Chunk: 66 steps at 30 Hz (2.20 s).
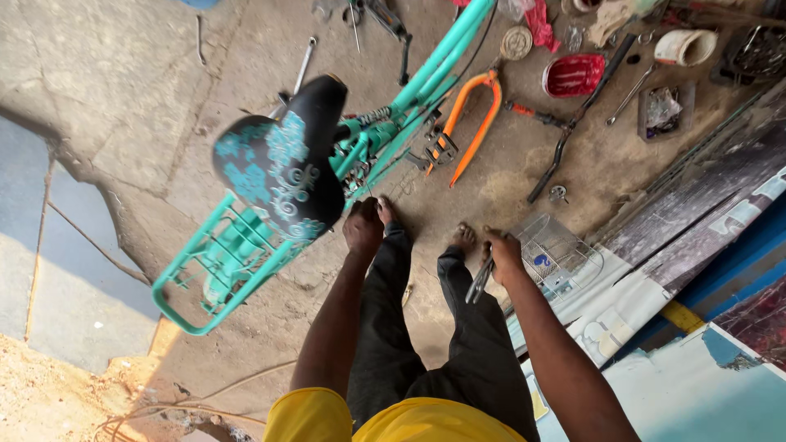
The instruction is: The person works on a teal bicycle, adjusting the handlebars and front basket, then moves to the rear derailleur area to tighten components using a wrench and pliers.
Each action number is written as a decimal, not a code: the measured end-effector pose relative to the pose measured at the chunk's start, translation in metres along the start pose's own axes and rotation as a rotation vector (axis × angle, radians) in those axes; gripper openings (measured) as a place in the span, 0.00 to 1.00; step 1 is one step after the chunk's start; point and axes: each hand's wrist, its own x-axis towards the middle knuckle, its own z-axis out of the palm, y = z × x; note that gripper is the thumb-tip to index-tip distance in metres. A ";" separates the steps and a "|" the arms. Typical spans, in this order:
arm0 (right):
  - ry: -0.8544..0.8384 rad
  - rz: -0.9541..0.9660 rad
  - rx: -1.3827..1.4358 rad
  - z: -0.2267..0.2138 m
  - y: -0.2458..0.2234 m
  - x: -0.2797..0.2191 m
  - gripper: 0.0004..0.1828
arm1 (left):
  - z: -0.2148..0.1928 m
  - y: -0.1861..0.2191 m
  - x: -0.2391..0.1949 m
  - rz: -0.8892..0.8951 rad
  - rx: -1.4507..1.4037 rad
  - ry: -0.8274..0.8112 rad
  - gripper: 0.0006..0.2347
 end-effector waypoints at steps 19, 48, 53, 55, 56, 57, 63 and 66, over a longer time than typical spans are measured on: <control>-0.105 -0.813 -1.402 0.120 -0.052 0.421 0.19 | 0.067 -0.047 0.036 0.527 0.061 0.320 0.07; -0.737 -1.004 -1.461 0.211 0.098 0.379 0.19 | 0.048 -0.087 -0.007 0.519 -0.040 0.494 0.09; -0.679 -1.126 -1.512 0.220 0.117 0.401 0.20 | 0.057 -0.083 -0.004 0.382 -0.042 0.576 0.07; -0.689 -1.106 -1.512 0.214 0.113 0.400 0.20 | 0.064 -0.079 -0.003 0.367 -0.068 0.606 0.06; -0.693 -1.076 -1.513 0.210 0.110 0.400 0.20 | 0.069 -0.076 -0.004 0.350 -0.099 0.598 0.06; -0.697 -1.047 -1.513 0.204 0.107 0.399 0.19 | 0.073 -0.072 -0.004 0.333 -0.131 0.590 0.05; -0.635 -0.973 -1.569 0.160 0.105 0.411 0.18 | 0.091 -0.062 -0.002 0.325 -0.269 0.549 0.06; -0.676 -1.063 -1.680 0.156 0.098 0.397 0.18 | 0.089 -0.067 -0.001 0.303 -0.295 0.547 0.06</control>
